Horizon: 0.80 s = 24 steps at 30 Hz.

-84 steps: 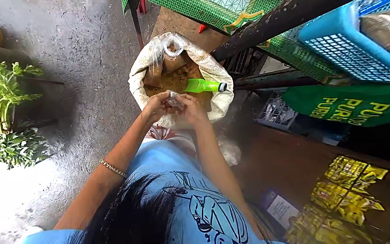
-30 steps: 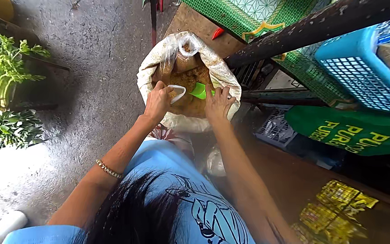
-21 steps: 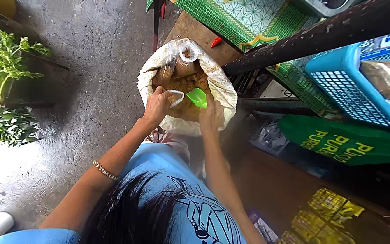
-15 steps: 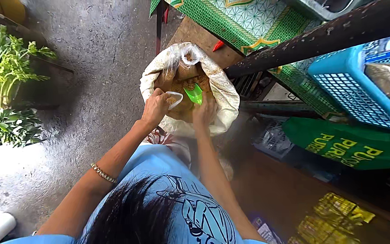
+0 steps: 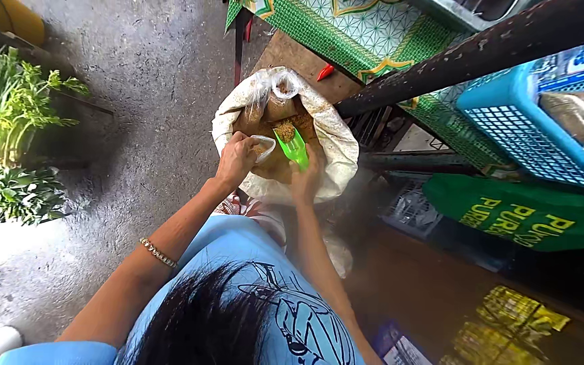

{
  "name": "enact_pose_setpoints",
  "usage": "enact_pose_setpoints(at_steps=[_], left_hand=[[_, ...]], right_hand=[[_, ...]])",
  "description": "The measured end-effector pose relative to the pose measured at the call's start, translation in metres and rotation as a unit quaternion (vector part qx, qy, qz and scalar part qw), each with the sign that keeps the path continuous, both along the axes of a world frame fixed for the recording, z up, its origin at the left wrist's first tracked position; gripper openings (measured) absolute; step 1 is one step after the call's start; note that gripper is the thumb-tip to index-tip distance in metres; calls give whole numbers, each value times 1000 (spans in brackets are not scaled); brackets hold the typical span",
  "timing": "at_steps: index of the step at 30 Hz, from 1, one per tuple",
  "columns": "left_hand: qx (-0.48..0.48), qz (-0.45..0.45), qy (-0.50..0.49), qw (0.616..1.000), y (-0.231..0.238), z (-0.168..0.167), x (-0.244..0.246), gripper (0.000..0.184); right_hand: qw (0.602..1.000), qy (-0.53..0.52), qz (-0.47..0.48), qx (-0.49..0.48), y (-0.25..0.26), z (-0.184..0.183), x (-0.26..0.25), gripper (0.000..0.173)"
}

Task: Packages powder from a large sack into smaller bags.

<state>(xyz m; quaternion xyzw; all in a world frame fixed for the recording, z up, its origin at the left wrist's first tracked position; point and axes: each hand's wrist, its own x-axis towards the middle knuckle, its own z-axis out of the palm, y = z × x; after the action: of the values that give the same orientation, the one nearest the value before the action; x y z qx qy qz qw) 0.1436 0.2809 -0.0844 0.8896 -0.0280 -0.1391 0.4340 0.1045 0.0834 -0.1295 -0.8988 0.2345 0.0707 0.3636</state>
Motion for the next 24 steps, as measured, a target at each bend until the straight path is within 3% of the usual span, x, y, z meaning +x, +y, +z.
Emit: enact_pose_setpoints(at_steps=[5, 10, 19, 24], left_hand=[[-29, -10, 7, 999, -20, -1, 4, 30], [-33, -51, 21, 998, -38, 3, 7, 34], [-1, -86, 6, 996, -35, 1, 1, 47], [4, -78, 4, 997, -26, 2, 1, 51]], right_hand=[[996, -83, 6, -38, -19, 58, -34, 56], [966, -189, 105, -142, -25, 81, -52, 49], [897, -135, 317, -278, -17, 118, -24, 48], [863, -128, 371, -317, 4, 134, -7, 46]])
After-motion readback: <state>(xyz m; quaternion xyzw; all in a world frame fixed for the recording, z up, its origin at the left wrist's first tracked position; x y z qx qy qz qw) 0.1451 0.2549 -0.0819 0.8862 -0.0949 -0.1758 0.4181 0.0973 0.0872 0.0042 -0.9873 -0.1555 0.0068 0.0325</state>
